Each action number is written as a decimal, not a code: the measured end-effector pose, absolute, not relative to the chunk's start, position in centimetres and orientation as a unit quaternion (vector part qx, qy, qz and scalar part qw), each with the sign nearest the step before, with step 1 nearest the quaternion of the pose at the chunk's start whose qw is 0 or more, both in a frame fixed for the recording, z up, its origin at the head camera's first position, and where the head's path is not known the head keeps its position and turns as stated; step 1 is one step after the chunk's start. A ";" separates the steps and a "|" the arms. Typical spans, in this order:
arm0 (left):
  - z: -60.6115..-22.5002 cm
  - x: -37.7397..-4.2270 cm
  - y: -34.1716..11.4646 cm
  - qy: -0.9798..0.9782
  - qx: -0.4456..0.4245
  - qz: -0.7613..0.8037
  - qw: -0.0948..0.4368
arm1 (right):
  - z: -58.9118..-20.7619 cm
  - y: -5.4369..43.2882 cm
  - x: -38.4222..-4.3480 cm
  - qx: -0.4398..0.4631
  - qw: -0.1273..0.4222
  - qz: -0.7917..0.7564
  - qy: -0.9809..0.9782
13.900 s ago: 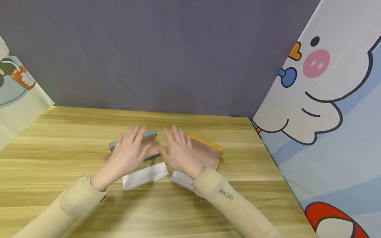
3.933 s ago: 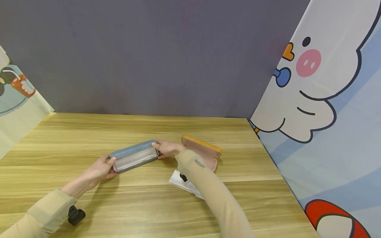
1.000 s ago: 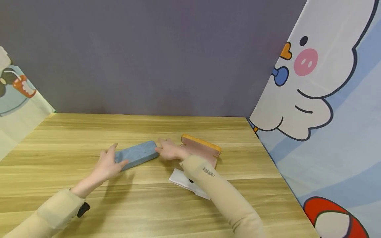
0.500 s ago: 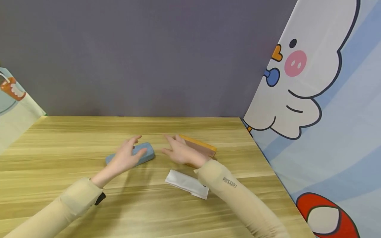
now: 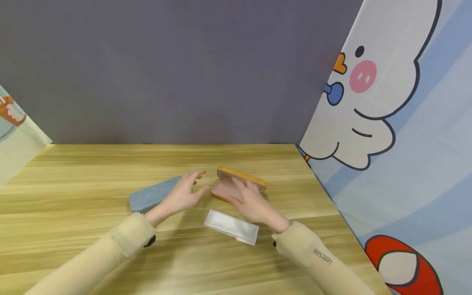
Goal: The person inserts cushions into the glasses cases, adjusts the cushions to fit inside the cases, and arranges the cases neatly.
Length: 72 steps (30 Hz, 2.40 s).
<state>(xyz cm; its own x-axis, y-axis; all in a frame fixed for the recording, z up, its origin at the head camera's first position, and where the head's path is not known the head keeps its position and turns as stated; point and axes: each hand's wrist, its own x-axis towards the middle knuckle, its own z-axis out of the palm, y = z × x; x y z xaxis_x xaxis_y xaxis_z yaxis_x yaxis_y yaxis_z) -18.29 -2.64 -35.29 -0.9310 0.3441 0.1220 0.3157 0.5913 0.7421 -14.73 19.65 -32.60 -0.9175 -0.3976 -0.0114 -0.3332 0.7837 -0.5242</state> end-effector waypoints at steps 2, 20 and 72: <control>-35.5 -18.3 -2.3 0.891 0.198 0.409 0.024 | -32.9 20.4 -14.1 -0.186 0.057 -0.274 0.942; -38.3 -19.2 -0.7 0.885 0.312 0.330 0.106 | -36.6 24.3 -9.6 -0.100 0.086 -0.259 0.957; -40.5 -18.7 -0.5 0.882 0.315 0.343 0.070 | -39.4 24.3 -10.6 -0.037 0.070 -0.279 0.957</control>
